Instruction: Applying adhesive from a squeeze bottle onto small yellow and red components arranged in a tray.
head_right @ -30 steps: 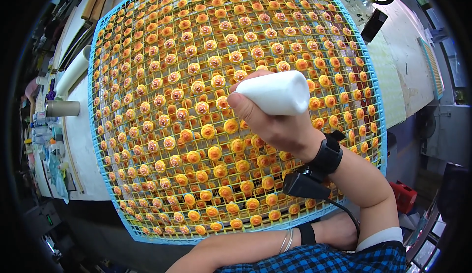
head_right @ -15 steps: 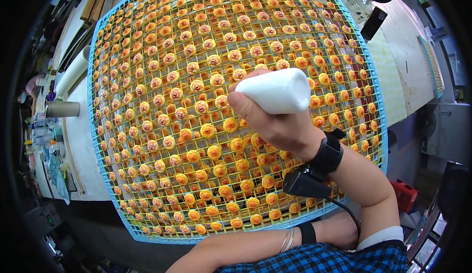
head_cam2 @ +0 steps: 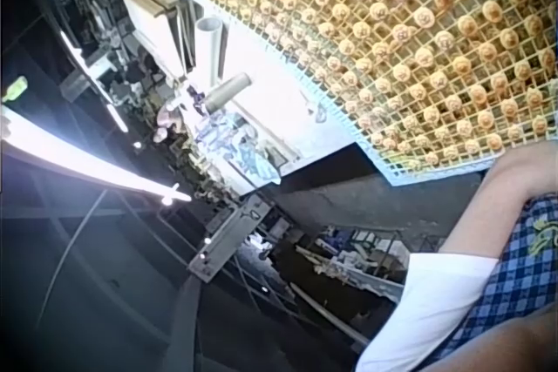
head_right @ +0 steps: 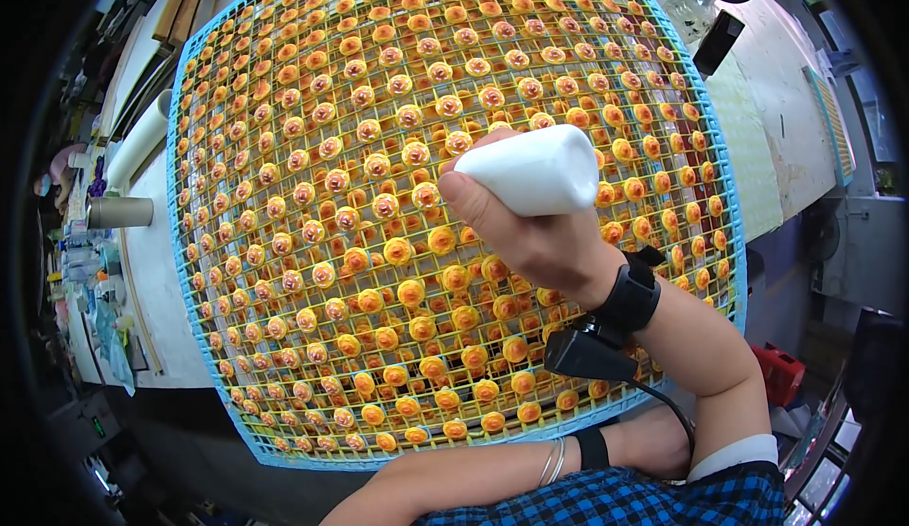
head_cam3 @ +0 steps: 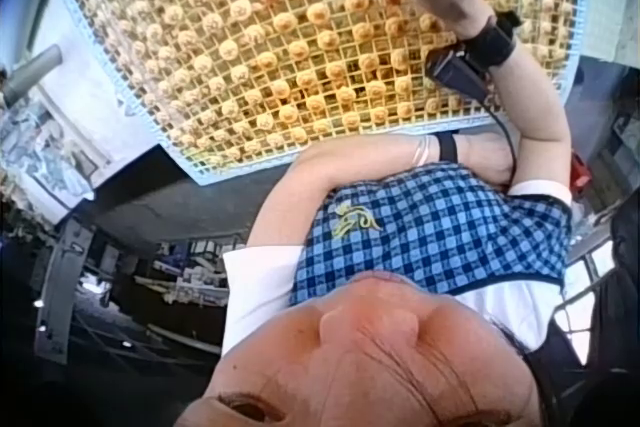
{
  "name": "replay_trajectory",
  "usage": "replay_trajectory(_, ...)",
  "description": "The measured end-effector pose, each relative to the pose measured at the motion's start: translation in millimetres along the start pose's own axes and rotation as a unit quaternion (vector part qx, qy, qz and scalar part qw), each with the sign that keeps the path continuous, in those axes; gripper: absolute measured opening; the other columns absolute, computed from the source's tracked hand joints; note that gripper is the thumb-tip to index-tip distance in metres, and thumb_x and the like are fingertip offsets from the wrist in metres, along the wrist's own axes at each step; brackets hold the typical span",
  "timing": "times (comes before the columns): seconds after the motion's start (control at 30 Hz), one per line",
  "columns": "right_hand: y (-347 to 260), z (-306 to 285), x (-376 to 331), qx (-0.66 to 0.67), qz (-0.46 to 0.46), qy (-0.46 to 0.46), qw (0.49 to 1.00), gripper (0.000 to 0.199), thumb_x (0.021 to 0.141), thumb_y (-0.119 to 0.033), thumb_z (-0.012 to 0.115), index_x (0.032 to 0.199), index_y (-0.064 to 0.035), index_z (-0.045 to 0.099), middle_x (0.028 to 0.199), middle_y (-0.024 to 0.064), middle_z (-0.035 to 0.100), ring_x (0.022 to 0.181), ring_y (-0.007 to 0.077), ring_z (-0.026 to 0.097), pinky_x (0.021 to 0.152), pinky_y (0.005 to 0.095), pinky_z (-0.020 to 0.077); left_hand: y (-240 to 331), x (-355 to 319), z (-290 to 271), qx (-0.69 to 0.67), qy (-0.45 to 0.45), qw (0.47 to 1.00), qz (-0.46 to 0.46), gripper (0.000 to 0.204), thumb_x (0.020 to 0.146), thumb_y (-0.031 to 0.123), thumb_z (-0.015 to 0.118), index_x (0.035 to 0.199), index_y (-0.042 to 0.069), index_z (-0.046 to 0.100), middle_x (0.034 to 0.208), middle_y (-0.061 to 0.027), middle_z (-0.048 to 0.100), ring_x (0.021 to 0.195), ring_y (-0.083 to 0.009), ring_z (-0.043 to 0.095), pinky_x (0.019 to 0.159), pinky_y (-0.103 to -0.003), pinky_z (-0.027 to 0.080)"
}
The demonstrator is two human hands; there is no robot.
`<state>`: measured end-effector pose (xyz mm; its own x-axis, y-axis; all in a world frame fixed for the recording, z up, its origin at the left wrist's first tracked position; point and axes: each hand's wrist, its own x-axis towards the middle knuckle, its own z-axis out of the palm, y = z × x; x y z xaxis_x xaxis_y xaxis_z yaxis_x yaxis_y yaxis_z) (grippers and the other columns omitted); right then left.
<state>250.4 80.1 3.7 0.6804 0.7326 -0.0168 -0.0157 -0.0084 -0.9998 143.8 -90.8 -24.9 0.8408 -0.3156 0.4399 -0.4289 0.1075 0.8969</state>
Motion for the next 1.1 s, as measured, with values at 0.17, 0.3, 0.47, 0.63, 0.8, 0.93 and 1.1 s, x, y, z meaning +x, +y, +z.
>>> replay_trajectory(0.17, 1, 0, 1, -0.002, -0.006, 0.005, 1.000, 0.011, 0.075, -0.011, 0.062, 0.074, -0.0019, 0.056, 0.064, 0.0021, 0.055, 0.058, 0.0098, 0.053, 0.051, 0.0221, 0.0407, -4, 0, 6, 0.011, -0.029, 0.999, -0.009, 0.018, 0.063, 0.020, 0.052, 0.061, 0.003, 0.054, 0.057, -0.0139, 0.051, 0.054, -0.0296, 0.051, 0.052, -0.036, 0.041)
replay_trajectory(0.3, 1, -1, 0, -0.005, -0.001, 0.017, 1.000, 0.011, 0.074, -0.010, 0.062, 0.074, -0.0016, 0.055, 0.064, 0.0024, 0.055, 0.058, 0.0103, 0.053, 0.051, 0.0222, 0.0407, -5, 0, 7, 0.008, -0.023, 1.000, -0.008, 0.017, 0.063, 0.020, 0.052, 0.061, 0.003, 0.054, 0.057, -0.0141, 0.051, 0.053, -0.0303, 0.051, 0.051, -0.036, 0.041)
replay_trajectory(0.47, 0, -2, 0, -0.016, -0.004, 0.015, 1.000, 0.011, 0.074, -0.010, 0.062, 0.073, -0.0016, 0.056, 0.065, 0.0030, 0.055, 0.059, 0.0108, 0.053, 0.051, 0.0225, 0.0408, -4, 1, 7, 0.012, -0.027, 0.999, -0.014, 0.017, 0.063, 0.020, 0.052, 0.061, 0.003, 0.053, 0.055, -0.0142, 0.051, 0.052, -0.0306, 0.051, 0.049, -0.036, 0.041)
replay_trajectory(0.63, -1, 1, 1, 0.001, -0.011, 0.014, 1.000, 0.010, 0.074, -0.010, 0.061, 0.073, -0.0016, 0.057, 0.066, 0.0032, 0.055, 0.059, 0.0105, 0.053, 0.051, 0.0226, 0.0409, -5, 1, 7, 0.001, -0.023, 1.000, -0.014, 0.017, 0.064, 0.020, 0.052, 0.061, 0.003, 0.053, 0.055, -0.0141, 0.051, 0.052, -0.0307, 0.051, 0.049, -0.037, 0.041)
replay_trajectory(0.8, 1, 2, 1, -0.004, -0.019, 0.020, 1.000, 0.010, 0.074, -0.011, 0.062, 0.073, -0.0018, 0.057, 0.064, 0.0033, 0.056, 0.058, 0.0112, 0.054, 0.050, 0.0225, 0.0420, -4, 0, 6, -0.001, -0.017, 1.000, -0.007, 0.017, 0.064, 0.020, 0.052, 0.061, 0.003, 0.053, 0.056, -0.0142, 0.052, 0.053, -0.0309, 0.051, 0.050, -0.037, 0.041)
replay_trajectory(0.93, 1, 1, 1, -0.023, -0.019, 0.026, 0.999, 0.011, 0.073, -0.012, 0.062, 0.073, -0.0019, 0.057, 0.064, 0.0032, 0.057, 0.057, 0.0114, 0.055, 0.050, 0.0229, 0.0424, -3, 2, 3, 0.000, -0.037, 0.999, -0.018, 0.017, 0.064, 0.020, 0.052, 0.062, 0.003, 0.054, 0.056, -0.0143, 0.052, 0.053, -0.0309, 0.051, 0.050, -0.037, 0.041)
replay_trajectory(1.1, 2, -1, 1, -0.019, -0.009, 0.026, 0.999, 0.012, 0.073, -0.012, 0.063, 0.074, -0.0020, 0.057, 0.063, 0.0028, 0.056, 0.056, 0.0110, 0.054, 0.049, 0.0229, 0.0418, 2, 2, -3, -0.032, 0.026, 0.999, -0.006, 0.016, 0.064, 0.019, 0.052, 0.063, 0.003, 0.053, 0.056, -0.0140, 0.052, 0.054, -0.0306, 0.051, 0.051, -0.036, 0.041)
